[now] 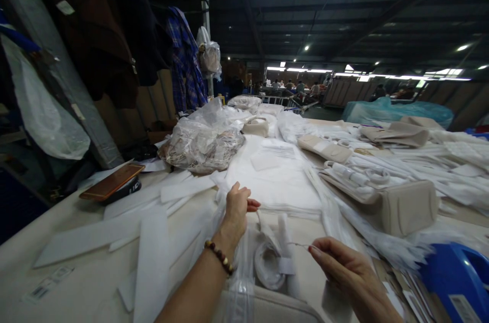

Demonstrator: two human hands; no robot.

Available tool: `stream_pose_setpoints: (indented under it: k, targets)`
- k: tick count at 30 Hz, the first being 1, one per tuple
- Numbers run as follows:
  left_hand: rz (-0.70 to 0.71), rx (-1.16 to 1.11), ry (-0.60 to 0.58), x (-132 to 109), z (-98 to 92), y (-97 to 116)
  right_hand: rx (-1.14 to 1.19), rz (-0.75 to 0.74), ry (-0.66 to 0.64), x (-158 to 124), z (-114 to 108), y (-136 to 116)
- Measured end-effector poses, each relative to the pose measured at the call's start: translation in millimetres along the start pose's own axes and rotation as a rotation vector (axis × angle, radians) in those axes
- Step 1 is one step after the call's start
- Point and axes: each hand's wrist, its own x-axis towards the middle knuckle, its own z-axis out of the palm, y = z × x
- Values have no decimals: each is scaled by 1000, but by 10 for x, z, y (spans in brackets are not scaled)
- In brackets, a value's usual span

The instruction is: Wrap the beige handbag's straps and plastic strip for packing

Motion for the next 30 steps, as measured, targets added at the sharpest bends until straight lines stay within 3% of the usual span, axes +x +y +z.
stream_pose_setpoints:
  k: [3, 8, 12, 17, 23, 30]
  targets:
    - [51, 205, 17, -50, -58, -68, -57, -47, 38, 128, -49, 27]
    - [165, 640, -103, -205, 43, -252, -169, -158, 206, 641, -128, 98]
    - [221, 851, -151, -204, 114, -288, -260, -102, 22, 1092, 25, 156]
    - [292, 910, -152, -149, 71, -287, -349, -18, -265, 1434, 381, 170]
    - [311, 846, -76, -140, 55, -396, -232, 28, -577, 1472, 632, 97]
    - [305, 778, -56, -71, 50, -467, -131, 35, -653, 1453, 612, 9]
